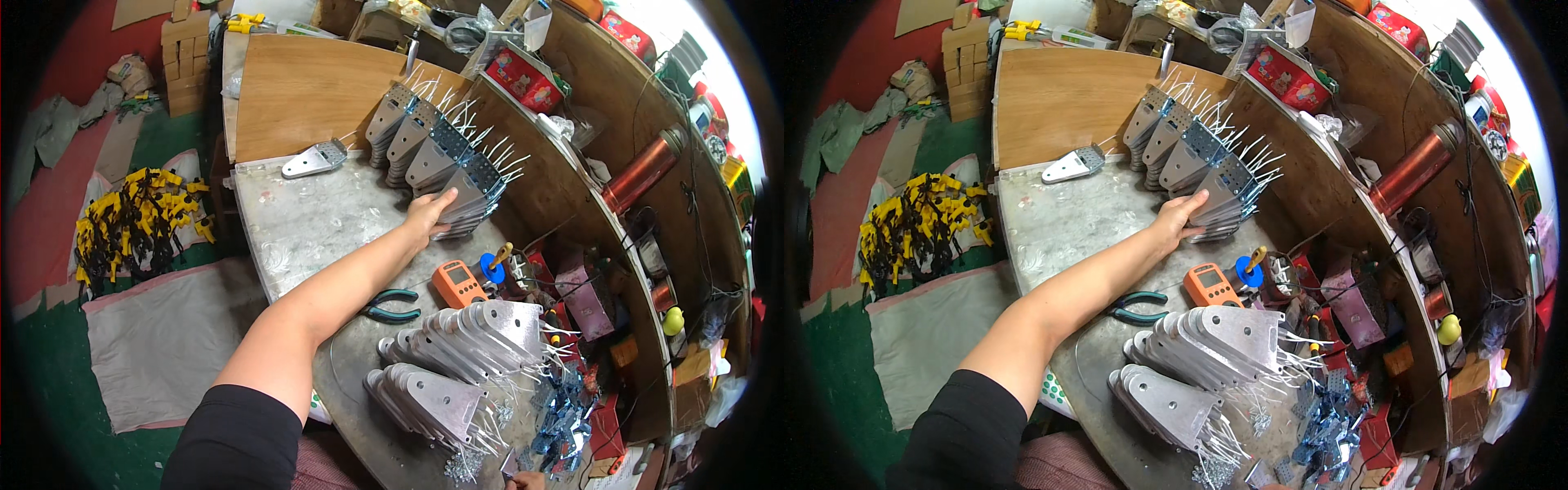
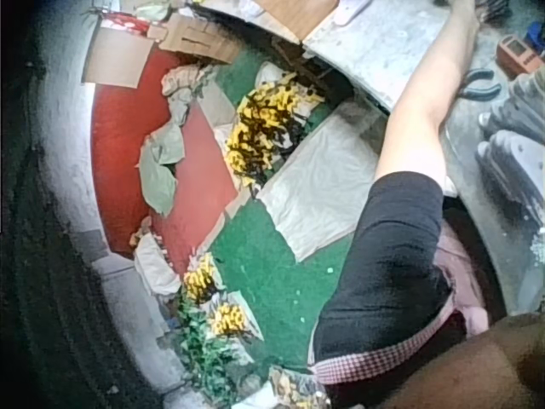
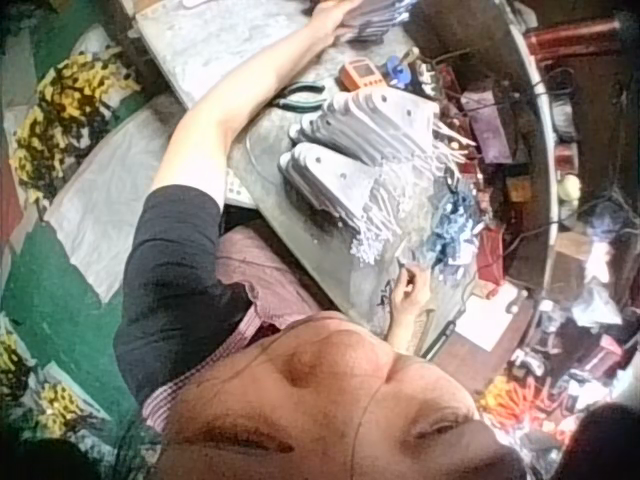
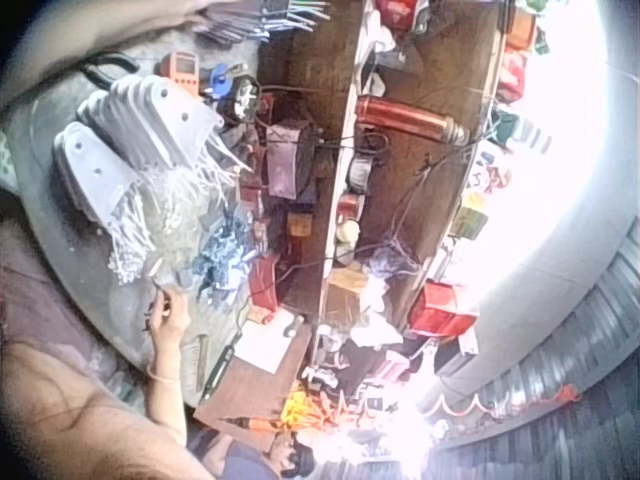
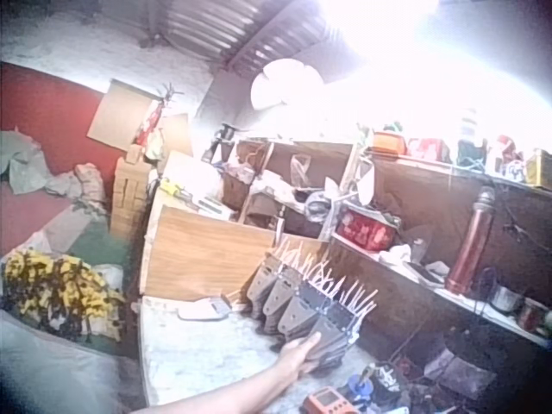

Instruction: The person assembles metal components by attaching perforated metal plates with screws using an electric screwdriver, then stacks the completed parts on the workbench.

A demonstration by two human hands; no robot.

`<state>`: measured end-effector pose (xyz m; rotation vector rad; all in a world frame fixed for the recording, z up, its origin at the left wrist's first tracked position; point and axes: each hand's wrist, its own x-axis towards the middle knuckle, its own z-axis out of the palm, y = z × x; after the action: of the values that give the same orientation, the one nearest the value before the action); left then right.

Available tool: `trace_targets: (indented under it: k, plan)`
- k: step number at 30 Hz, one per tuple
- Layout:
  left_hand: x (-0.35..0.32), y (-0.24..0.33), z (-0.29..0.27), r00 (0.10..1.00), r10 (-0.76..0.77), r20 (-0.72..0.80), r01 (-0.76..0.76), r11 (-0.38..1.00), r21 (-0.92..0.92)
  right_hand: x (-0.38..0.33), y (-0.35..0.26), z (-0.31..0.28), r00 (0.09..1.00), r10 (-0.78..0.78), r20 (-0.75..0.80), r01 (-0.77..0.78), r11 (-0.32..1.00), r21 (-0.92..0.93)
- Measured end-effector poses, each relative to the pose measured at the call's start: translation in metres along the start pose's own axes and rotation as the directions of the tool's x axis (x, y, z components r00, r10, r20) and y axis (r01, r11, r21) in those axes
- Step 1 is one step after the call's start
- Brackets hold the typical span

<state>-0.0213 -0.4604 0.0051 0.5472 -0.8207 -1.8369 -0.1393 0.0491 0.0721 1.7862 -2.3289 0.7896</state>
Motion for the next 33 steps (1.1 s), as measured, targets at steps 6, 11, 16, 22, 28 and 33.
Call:
trace_targets:
  k: [6, 11, 16, 22, 28, 33]
  plan:
    - [-0.003, 0.008, 0.006, 0.995, -0.02, -0.095, 0.023, 0.999, 0.04, -0.006, -0.001, 0.001, 1.0, 0.001, -0.006, -0.001, 1.0, 0.009]
    - [-0.004, 0.012, 0.006, 0.998, -0.008, -0.056, 0.015, 0.993, 0.118, -0.009, -0.002, -0.001, 1.0, 0.023, 0.01, -0.023, 1.0, 0.005]
    - [0.003, -0.002, 0.0, 0.953, 0.299, -0.041, -0.232, 0.815, 0.531, -0.01, -0.003, -0.001, 1.0, 0.014, 0.019, -0.014, 1.0, 0.01]
    - [-0.01, 0.006, 0.014, 0.921, 0.388, -0.028, -0.09, 0.284, 0.954, -0.012, -0.006, -0.002, 1.0, 0.004, 0.017, -0.004, 1.0, 0.007]
    - [-0.001, -0.003, 0.002, 0.855, 0.515, -0.065, -0.151, 0.367, 0.918, -0.013, -0.006, 0.0, 1.0, 0.009, 0.026, -0.01, 1.0, 0.018]
    - [-0.008, 0.005, 0.004, 0.886, 0.459, -0.057, -0.139, 0.381, 0.914, -0.011, -0.007, 0.002, 0.999, 0.027, 0.038, -0.028, 1.0, 0.01]
